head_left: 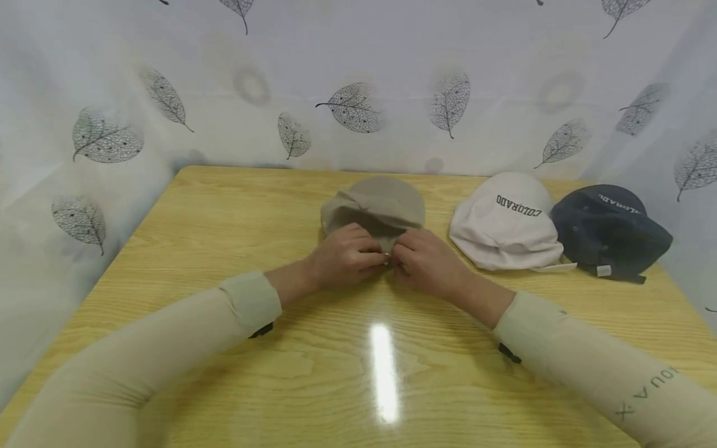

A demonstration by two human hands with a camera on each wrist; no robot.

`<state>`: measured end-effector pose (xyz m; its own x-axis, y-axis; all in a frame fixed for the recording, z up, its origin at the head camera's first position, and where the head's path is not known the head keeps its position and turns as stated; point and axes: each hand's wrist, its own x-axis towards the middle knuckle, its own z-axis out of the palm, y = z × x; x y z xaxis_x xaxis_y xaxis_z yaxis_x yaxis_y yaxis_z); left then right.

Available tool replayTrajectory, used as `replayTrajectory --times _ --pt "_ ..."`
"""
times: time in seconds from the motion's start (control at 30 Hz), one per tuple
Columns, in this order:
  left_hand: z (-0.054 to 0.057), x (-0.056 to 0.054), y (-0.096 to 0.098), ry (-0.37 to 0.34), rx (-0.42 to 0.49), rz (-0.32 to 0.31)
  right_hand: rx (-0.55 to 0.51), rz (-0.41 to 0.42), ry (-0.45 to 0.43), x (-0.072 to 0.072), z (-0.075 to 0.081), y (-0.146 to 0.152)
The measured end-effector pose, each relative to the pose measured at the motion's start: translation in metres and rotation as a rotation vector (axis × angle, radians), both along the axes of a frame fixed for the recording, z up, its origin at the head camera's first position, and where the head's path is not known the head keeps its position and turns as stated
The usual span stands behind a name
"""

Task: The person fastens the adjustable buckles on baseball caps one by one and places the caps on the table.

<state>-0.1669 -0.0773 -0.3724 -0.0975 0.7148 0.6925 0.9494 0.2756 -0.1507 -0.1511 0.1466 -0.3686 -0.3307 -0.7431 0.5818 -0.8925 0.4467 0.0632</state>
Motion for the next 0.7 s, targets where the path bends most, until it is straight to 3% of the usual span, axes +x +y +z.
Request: replayTrajectory --times 0.7 --pt "-0.0018 -0.0004 -0.0004 0.010 -0.005 0.002 0.027 -0.075 0.014 0.0035 0.0012 -0.0002"
